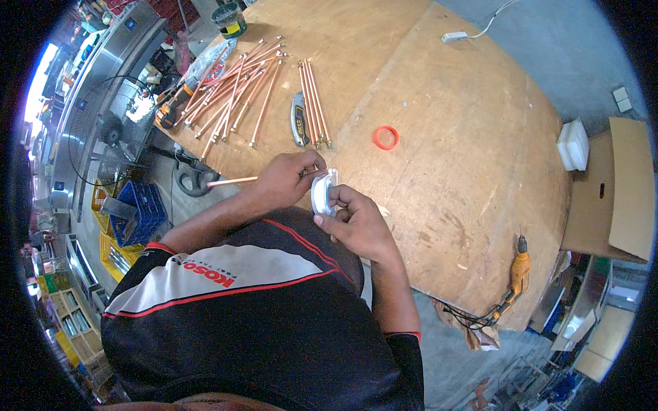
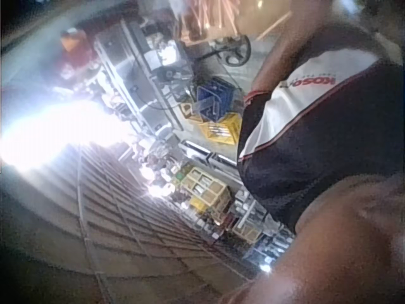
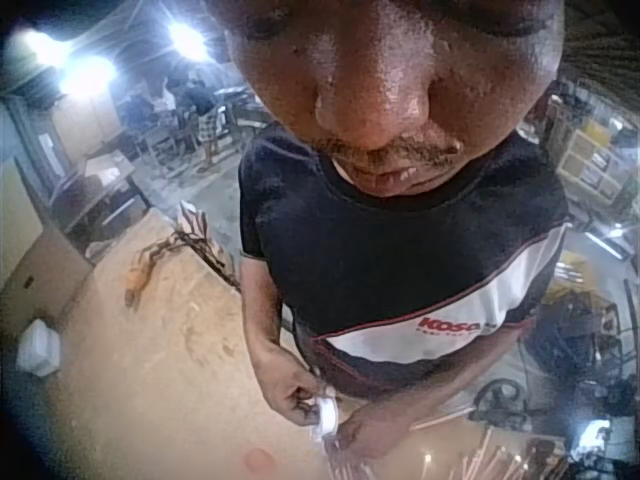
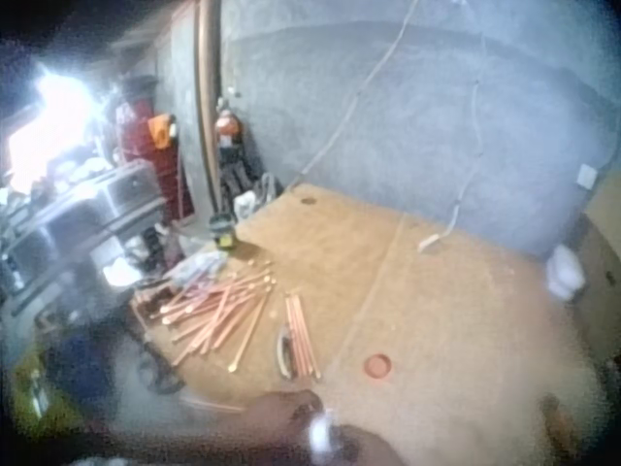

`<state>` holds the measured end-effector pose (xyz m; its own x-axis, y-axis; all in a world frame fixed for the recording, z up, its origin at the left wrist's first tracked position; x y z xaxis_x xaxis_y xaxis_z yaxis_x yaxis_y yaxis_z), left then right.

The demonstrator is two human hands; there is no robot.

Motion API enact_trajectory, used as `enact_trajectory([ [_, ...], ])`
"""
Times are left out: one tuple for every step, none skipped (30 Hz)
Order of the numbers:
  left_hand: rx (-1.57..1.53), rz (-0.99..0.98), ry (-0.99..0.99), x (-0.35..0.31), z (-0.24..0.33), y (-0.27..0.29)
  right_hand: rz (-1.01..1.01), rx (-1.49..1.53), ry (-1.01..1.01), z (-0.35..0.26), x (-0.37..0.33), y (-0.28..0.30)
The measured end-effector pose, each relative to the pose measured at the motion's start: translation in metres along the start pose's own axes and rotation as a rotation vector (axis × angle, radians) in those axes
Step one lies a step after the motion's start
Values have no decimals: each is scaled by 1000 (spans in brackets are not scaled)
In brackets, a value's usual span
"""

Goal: The person wraps white tape around the ends of multiple copper pipes on a wooden workbench. They pick up each pipe, apply tape by hand, and place the finished pieces back on the table.

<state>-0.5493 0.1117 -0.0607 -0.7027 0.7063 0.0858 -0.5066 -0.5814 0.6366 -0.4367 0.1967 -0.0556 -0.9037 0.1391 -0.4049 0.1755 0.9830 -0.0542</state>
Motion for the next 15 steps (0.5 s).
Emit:
enact_trajectory([
  [5,17,-71,1,4,1,-15,39,4,-3,-1,0],
  [11,34,-142,1,8,3,-30,78,9,-5,-3,1],
  [19,55,-219,3,14,6,-44,117,20,-7,-1,1],
  [44,34,-237,4,17,6,-28,142,67,-13,1,2],
  [68,13,-254,4,20,6,-13,166,115,-18,4,4],
  [89,-11,-268,3,25,6,3,191,157,-23,5,6],
  [62,-32,-280,1,29,6,3,134,169,-21,8,9],
  [35,-54,-292,-1,34,6,-13,134,183,-24,9,12],
  [10,-75,-306,-2,38,7,-30,135,199,-27,10,15],
  [20,-87,-311,-2,39,8,-47,136,214,-29,11,17],
  [30,-98,-315,-2,40,10,-71,148,187,-28,13,18],
  [39,-109,-320,-3,40,12,-55,138,180,-28,13,19],
  [-6,-137,-318,-3,39,13,-39,127,172,-29,13,20],
  [-51,-164,-317,-3,39,13,-22,116,165,-30,14,21],
  [-97,-191,-313,-4,39,13,-12,121,180,-31,15,22],
])
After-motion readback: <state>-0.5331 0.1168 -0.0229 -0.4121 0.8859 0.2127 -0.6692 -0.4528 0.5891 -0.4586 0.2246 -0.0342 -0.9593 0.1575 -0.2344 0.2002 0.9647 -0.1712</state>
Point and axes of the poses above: each hand's wrist, its own x-axis towards the middle knuckle, its own y-axis out of the back of the hand, z = x × y, the point moved 9 cm from there along x, towards the middle knuckle, and after that the axes turned 9 degrees about z, right-handed, at the moved point
